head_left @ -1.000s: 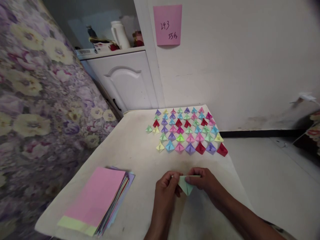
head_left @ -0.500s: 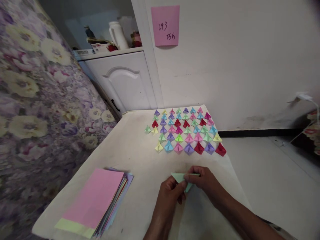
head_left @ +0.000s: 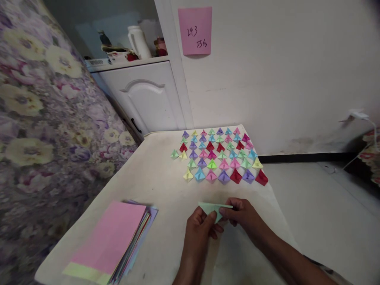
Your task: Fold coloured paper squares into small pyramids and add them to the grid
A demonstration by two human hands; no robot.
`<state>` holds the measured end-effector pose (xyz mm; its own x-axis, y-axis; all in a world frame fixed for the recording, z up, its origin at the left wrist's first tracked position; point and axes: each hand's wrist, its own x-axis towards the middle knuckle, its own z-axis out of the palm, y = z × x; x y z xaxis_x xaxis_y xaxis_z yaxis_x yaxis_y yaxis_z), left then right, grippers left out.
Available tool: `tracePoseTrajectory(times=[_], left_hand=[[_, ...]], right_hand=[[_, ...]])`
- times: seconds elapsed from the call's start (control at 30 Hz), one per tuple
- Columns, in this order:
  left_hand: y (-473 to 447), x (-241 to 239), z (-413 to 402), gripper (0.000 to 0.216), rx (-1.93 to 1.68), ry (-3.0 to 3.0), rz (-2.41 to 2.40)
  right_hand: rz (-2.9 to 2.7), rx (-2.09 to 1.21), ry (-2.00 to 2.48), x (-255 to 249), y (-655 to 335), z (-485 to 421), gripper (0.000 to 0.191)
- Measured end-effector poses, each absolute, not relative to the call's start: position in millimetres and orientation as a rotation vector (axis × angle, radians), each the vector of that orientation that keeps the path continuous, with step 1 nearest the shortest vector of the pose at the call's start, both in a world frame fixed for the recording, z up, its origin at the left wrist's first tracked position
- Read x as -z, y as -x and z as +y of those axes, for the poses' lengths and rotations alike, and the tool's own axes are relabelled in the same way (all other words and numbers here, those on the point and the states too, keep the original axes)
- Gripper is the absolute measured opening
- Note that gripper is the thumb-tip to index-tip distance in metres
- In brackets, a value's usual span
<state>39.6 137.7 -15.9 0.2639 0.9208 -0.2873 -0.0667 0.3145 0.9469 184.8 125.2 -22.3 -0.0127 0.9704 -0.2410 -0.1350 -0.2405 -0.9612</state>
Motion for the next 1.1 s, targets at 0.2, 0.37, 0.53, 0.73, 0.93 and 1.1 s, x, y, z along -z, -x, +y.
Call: tracePoseTrajectory(times=[0.2,0.37,0.53,0.73,0.93,1.1], left_hand=[[-38.9,14.7,138.3,0.029,-0.854,-1.004,1.091],[-38.4,16.6,138.4,0.026,-0.879,-1.011,1.093],[-37.2,13.4,137.1,0.022,-0.876,-1.08,1.166],[-40.2,10.0,134.0,0.018,-0.908,-1.159,1.239],[-42.7,10.1,133.1,0.015,-0.889,-1.203,1.251],[-44.0,11.0,132.1,0.012,-0.872,-1.231,1.272]], right_hand=[[-1.011,-1.43,1.255,23.8,-185.6,125.6,0.029],[-1.11,-1.393,1.273,28.1,-186.7,127.3,0.03],[-1.252,-1.003,1.407,16.1,-187.9,125.1,0.016],[-1.434,-0.692,1.46,5.3,-185.9,120.0,0.009],[-1.464,-0.715,1.496,8.7,-185.0,120.7,0.007],[-1.447,-0.767,1.501,9.0,-184.4,120.6,0.006]])
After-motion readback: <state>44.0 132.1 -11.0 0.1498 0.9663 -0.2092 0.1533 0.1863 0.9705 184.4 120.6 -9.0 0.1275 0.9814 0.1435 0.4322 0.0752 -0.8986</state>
